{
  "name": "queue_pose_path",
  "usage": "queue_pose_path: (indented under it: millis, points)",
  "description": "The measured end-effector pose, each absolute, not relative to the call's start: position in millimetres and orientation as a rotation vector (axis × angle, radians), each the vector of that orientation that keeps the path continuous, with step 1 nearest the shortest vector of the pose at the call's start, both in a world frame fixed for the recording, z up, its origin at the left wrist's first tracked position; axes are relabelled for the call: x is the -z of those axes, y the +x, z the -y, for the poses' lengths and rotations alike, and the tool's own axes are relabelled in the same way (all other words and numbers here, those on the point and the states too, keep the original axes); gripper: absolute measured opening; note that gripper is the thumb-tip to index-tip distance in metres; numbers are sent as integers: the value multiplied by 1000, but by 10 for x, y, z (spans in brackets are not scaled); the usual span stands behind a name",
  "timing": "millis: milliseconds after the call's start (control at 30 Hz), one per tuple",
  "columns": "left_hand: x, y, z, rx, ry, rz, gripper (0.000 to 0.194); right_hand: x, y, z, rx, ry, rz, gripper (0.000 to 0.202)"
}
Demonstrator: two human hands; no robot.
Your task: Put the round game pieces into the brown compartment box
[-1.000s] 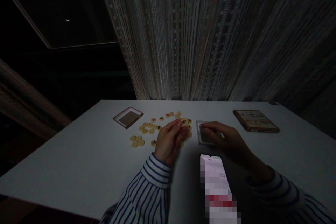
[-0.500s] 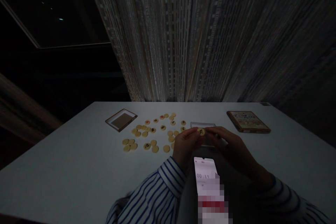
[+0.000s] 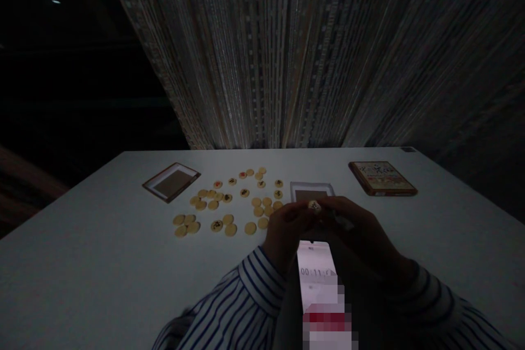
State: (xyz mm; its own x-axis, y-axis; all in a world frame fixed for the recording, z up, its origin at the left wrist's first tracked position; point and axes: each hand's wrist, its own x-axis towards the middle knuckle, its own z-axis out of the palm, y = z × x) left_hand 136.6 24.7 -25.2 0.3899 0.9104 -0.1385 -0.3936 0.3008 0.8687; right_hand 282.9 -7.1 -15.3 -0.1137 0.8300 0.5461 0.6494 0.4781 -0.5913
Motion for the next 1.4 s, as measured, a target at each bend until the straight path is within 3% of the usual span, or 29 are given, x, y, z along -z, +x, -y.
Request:
queue_pose_path:
  millis: [633,867,1000,1400]
  points:
    - [270,1335,-243,-1030,1260,-847,14,179,2888,79,-175,-1297,1944,25]
    - [389,1189,-321,-1043,2336,-1123,16,216,3119,27,-11,-1307,1984,33]
    - [467,1161,-355,-945,2644,-1143,18,192,3240,17,9,-1333,2014,30]
    - [490,1124,-393,-824,2652,-1090,18,133,3390,19,-34,-1585,2047,23]
